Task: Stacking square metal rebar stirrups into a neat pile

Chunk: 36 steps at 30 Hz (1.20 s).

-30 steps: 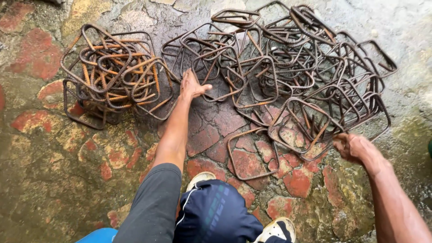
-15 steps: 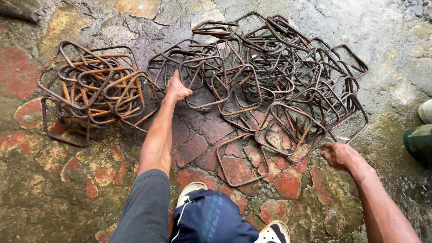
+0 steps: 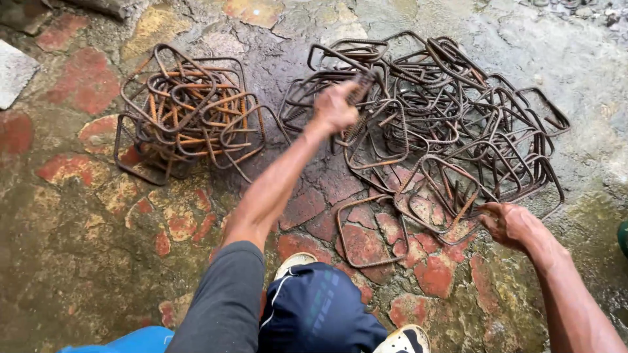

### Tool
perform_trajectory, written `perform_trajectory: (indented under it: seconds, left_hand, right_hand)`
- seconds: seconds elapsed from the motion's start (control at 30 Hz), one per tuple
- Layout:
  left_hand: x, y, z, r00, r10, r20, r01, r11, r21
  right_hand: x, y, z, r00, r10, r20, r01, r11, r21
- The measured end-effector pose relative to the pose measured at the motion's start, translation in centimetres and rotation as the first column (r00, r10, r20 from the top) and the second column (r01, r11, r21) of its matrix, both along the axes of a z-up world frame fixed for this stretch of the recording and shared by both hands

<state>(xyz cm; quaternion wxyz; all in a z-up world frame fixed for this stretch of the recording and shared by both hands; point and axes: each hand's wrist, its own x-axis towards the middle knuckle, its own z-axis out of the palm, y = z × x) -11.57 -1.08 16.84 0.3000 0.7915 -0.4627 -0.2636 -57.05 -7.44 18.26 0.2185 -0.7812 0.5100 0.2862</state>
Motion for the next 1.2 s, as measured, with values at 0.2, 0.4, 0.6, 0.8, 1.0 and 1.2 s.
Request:
perform_trajectory:
  seconds: [0.2, 0.4, 0.6, 0.8, 1.0, 1.2]
  left_hand:
    - [-14.3, 4.7, -6.2, 0.940, -0.175, 0.293, 0.212, 0.972, -0.099]
    - [-21.8, 11.6, -6.9, 0.907, -0.396, 0.141, 0.411, 0.906, -0.098]
    - [-22.9, 12.6, -1.1, 0.816, -0.364, -0.449, 0.510, 0.819, 0.263]
    - [-16.6, 12.2, 3.0, 0.661, -0.727, -0.187, 0.746, 0.663, 0.059]
    - [3.7, 5.2, -13.8, 0.983, 0.043, 0.176, 0.001, 0.971, -0.241]
    - [6.2, 1.1, -23.8, 0.985, -0.123, 0.122, 0.085, 0.958, 0.274]
  right_hand:
    - [1.5, 0.2, 2.2, 0.997, 0.011, -0.070, -0.015, 0.999, -0.049]
    - [1.9, -1.2, -0.2, 0.994, 0.100, -0.055, -0.104, 0.992, -0.074]
    - [3.3, -1.4, -2.6, 0.977, 0.205, 0.064, -0.192, 0.968, -0.164]
    - [3.6, -0.2, -6.5, 0.930, 0.348, 0.123, -0.327, 0.931, -0.159]
    - [4.4, 2.1, -6.5, 0.912, 0.399, 0.099, -0.363, 0.894, -0.261]
    - [1.6, 0.4, -8.3, 0.935, 0.271, 0.230, -0.235, 0.957, -0.171]
